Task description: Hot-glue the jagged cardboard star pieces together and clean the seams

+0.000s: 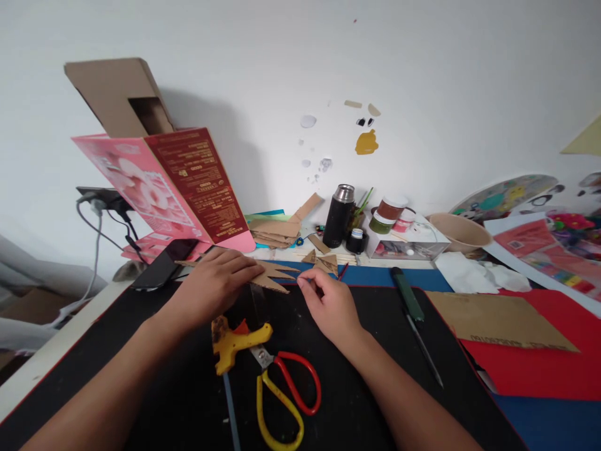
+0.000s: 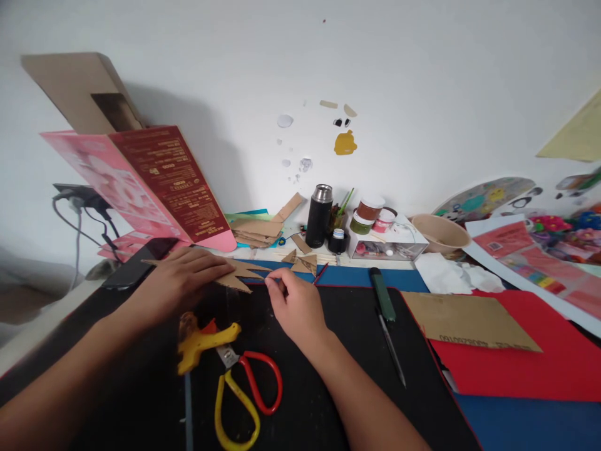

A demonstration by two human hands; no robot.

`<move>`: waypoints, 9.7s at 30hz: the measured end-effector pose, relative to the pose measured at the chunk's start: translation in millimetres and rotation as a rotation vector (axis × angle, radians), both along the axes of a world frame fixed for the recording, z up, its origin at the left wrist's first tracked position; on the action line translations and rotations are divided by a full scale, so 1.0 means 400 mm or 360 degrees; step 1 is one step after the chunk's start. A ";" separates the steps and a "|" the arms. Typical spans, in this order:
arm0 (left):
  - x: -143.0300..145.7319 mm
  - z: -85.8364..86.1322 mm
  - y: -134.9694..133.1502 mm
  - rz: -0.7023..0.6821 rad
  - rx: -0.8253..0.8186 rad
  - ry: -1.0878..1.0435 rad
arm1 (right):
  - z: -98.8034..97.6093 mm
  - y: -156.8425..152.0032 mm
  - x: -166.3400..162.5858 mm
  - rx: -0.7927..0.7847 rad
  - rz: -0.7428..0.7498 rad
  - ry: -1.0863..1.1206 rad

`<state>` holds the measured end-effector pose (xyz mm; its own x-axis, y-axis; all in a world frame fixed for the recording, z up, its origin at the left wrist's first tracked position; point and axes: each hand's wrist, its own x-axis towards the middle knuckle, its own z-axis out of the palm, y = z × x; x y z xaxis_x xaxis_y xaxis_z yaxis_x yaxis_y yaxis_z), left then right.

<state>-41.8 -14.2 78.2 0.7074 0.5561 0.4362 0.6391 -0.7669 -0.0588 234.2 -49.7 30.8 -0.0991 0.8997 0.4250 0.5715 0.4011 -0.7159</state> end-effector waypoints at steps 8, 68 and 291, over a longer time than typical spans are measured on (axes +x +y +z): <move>0.004 0.000 -0.004 -0.0004 0.0093 0.0018 | -0.003 -0.001 -0.004 -0.0037 0.0004 -0.0012; -0.009 0.010 -0.003 0.0006 0.0064 0.0056 | 0.002 0.000 -0.006 -0.0134 0.0120 0.0169; 0.010 -0.019 -0.003 -0.0037 -0.0041 0.0109 | -0.013 0.000 0.000 0.0143 0.0092 -0.0474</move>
<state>-37.8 -15.3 70.4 0.7480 0.5494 0.3723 0.6161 -0.7834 -0.0818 234.3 -49.6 25.8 -0.2812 0.8492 0.4471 0.7249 0.4932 -0.4808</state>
